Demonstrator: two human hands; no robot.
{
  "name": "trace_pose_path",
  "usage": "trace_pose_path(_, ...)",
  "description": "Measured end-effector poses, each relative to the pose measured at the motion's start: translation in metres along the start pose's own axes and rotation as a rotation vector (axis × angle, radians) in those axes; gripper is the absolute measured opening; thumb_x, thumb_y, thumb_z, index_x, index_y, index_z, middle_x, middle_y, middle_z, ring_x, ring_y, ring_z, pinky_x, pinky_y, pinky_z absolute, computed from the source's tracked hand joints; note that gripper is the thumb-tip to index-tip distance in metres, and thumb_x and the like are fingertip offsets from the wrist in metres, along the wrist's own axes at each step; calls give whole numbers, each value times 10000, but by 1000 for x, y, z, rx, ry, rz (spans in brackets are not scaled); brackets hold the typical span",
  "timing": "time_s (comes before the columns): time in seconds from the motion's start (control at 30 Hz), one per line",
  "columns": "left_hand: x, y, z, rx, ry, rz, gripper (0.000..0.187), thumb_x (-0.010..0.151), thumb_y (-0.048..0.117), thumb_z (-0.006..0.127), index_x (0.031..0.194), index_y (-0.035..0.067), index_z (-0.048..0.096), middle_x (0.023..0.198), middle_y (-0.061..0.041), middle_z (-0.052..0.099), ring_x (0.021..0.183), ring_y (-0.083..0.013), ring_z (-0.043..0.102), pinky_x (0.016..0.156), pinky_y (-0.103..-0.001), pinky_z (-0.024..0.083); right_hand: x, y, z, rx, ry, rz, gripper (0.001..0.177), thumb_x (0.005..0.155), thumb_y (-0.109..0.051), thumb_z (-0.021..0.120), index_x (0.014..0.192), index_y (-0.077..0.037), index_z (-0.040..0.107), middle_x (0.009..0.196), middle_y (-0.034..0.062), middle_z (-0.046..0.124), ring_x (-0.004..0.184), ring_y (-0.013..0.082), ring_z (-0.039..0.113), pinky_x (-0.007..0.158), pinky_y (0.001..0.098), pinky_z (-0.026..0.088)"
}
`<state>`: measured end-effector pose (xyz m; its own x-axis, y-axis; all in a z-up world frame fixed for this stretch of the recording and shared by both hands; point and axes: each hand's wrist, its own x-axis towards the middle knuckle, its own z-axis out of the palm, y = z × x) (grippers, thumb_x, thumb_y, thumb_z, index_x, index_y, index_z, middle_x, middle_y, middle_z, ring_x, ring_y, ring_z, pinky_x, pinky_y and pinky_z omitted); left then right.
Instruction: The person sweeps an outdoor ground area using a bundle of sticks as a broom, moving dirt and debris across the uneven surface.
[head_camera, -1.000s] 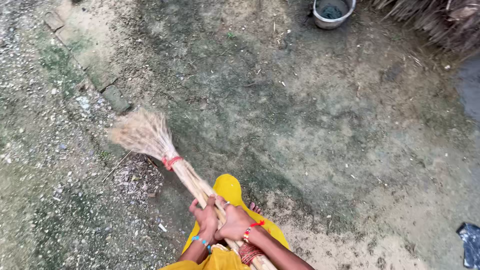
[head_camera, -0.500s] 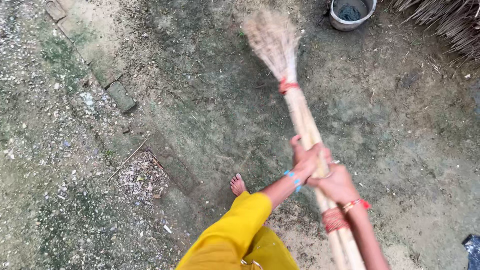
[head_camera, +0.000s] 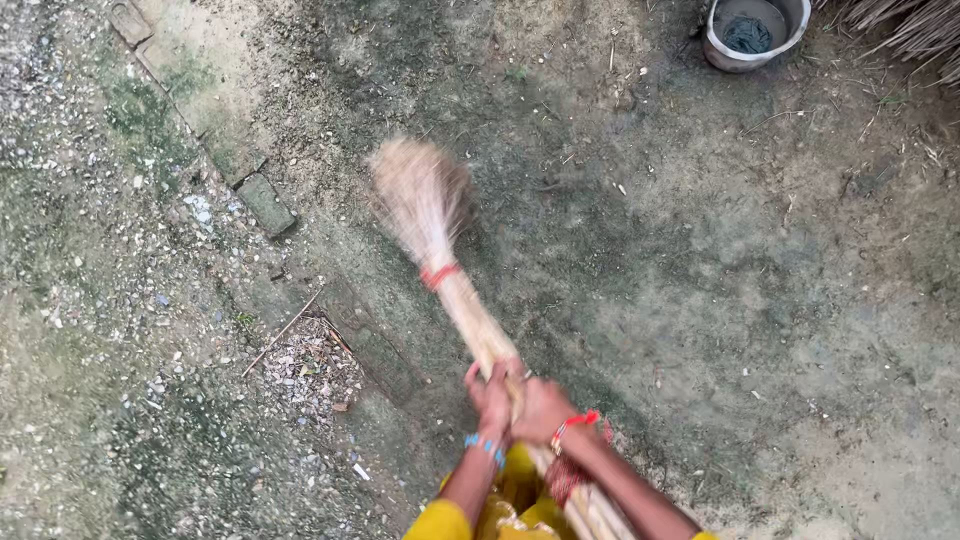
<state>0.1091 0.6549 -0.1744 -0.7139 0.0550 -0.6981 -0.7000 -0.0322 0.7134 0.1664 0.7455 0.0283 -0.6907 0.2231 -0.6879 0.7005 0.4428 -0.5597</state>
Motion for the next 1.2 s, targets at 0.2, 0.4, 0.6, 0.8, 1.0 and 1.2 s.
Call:
trace_pose_path(0.2, -49, 31, -66, 52, 285, 210, 538, 867, 132, 806, 1279, 44, 471, 1081, -207, 670, 871, -216, 664, 750, -338, 572, -44, -43, 3, 14, -143, -35, 1219, 524, -339, 828, 1579, -35, 297, 1141, 268, 700, 1072, 350, 718, 983, 332, 548)
trace_pose_path(0.4, -78, 96, -15, -235, 212, 19, 562, 809, 82, 732, 1287, 137, 441, 1051, -173, 648, 788, -239, 665, 652, -397, 576, -48, -61, -46, 125, -180, 1, 926, 561, -325, 812, 1408, -33, 577, 1071, 189, 765, 945, 281, 744, 888, 332, 586)
trace_pose_path(0.6, -92, 128, 98, 168, 58, 123, 567, 833, 61, 787, 1291, 159, 467, 1040, -131, 642, 850, -245, 657, 698, -357, 572, -46, -25, -102, 497, 65, -32, 1272, 593, -100, 820, 1626, -229, 90, 1155, 21, 714, 989, 131, 690, 875, 264, 563)
trace_pose_path(0.8, -126, 150, 271, -211, -540, -181, 633, 885, 36, 620, 1339, 181, 204, 978, -183, 578, 717, -232, 590, 620, -387, 535, -46, 53, -208, 688, 295, 199, 588, 689, -33, 782, 1250, 50, 629, 965, 132, 722, 794, 235, 682, 692, 389, 583)
trace_pose_path(1.0, -78, 146, 399, 138, -470, 168, 768, 901, 49, 784, 1345, 150, 165, 1057, -199, 624, 881, -235, 652, 820, -368, 545, 14, 69, -322, 382, 352, 212, 640, 684, -117, 803, 1282, -44, 587, 984, 123, 726, 836, 234, 680, 719, 386, 567)
trace_pose_path(1.2, 27, 88, 270, -473, -390, -98, 694, 907, 39, 663, 1330, 257, 158, 938, -176, 659, 710, -266, 669, 630, -385, 599, 98, 30, -240, 72, 13, 165, 680, 481, -280, 863, 1130, -126, 730, 1011, 79, 763, 890, 203, 721, 775, 319, 573)
